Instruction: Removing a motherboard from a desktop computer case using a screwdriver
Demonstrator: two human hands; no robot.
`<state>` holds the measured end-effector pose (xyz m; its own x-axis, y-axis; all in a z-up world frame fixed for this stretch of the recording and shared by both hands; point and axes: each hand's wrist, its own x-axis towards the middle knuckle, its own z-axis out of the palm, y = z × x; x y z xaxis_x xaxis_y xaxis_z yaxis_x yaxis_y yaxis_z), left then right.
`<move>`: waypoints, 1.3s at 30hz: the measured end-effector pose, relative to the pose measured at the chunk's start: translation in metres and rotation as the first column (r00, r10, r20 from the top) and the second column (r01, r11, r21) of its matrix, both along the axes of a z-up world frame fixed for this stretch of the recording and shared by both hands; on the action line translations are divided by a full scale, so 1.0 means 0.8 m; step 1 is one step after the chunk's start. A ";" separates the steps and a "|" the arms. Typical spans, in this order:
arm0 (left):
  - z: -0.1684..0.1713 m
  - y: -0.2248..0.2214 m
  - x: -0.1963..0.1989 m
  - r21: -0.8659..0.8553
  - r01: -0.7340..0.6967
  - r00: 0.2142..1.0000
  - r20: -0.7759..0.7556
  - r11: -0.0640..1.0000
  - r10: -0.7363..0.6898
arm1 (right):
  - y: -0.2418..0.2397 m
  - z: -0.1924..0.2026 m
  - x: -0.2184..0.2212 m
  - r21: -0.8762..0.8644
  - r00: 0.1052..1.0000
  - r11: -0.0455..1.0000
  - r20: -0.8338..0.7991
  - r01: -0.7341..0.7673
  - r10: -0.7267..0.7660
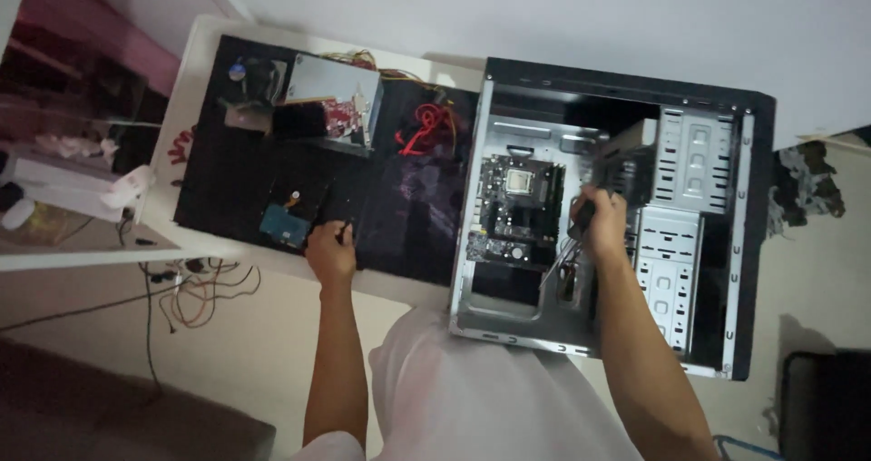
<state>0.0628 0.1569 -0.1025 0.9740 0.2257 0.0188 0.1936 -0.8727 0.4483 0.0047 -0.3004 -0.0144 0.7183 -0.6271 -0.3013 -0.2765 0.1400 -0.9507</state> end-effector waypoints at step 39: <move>0.263 -0.458 0.094 -0.868 0.265 0.416 -0.290 0.420 -0.862 | -0.080 0.042 0.099 -0.776 0.973 0.589 -0.154 -0.227 0.172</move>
<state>0.1379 -0.2099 0.1078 0.4814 -0.7393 -0.4708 0.2395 -0.4057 0.8821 0.0837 -0.3647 0.0190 0.8539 -0.4838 0.1916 -0.2602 -0.7159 -0.6479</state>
